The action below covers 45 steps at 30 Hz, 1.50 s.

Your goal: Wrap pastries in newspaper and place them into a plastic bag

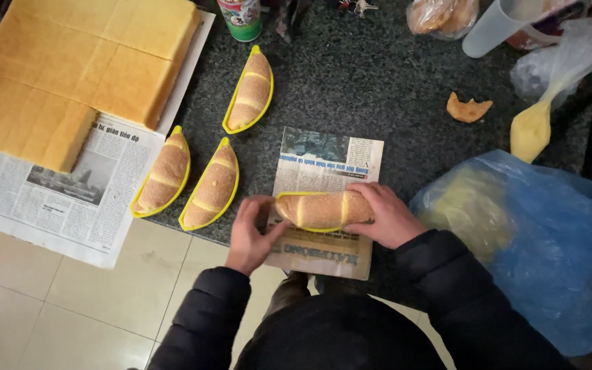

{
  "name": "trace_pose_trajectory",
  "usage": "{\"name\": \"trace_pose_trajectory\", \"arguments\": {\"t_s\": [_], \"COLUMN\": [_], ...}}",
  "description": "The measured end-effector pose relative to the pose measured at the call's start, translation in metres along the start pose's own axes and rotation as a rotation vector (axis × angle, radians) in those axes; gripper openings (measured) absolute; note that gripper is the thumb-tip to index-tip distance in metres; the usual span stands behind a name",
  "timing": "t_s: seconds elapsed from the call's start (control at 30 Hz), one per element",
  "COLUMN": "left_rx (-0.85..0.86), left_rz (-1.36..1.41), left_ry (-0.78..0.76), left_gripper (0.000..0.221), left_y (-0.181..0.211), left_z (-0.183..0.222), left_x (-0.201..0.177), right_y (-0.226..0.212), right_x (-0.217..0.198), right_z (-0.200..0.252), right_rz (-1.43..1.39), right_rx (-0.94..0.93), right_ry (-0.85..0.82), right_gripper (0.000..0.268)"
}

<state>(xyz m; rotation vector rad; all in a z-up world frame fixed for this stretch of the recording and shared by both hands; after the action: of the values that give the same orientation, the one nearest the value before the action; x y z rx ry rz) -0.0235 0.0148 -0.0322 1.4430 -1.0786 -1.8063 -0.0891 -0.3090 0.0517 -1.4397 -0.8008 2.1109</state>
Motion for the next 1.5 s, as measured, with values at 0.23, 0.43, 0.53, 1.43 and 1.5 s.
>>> {"name": "trace_pose_trajectory", "arguments": {"t_s": [0.23, 0.43, 0.53, 1.43, 1.5], "left_rx": [-0.020, 0.007, -0.064, 0.116, -0.079], "left_rz": [0.006, 0.078, 0.050, 0.014, 0.032], "left_ry": [-0.023, -0.184, -0.272, -0.078, -0.256], "left_gripper": [0.056, 0.097, 0.118, 0.071, 0.120], "left_y": [0.008, 0.034, 0.023, 0.028, 0.038], "left_z": [0.009, -0.008, -0.014, -0.015, -0.015], "left_x": [0.021, -0.002, 0.002, -0.004, -0.005], "right_y": [0.036, 0.048, 0.044, 0.043, 0.045], "right_x": [0.022, 0.027, 0.028, 0.033, 0.034], "right_z": [-0.002, -0.002, -0.002, -0.002, -0.002], "right_rz": [0.033, -0.001, 0.000, 0.008, 0.004], "right_rx": [-0.127, -0.161, -0.162, -0.144, -0.155], "right_ry": [0.125, 0.196, 0.190, 0.199, 0.204], "right_gripper": [0.095, 0.093, 0.095, 0.089, 0.090]}}
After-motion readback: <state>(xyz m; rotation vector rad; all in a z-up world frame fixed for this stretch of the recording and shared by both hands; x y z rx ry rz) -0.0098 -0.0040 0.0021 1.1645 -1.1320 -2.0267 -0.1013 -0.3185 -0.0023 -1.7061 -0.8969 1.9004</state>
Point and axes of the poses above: each hand's wrist, its own z-axis away from the middle knuckle, its own x-axis out of the palm, y = z × x, the point moved 2 cm from there along -z, towards the middle knuckle, and after that the axes turned 12 degrees about -x, right-handed, at the moved point
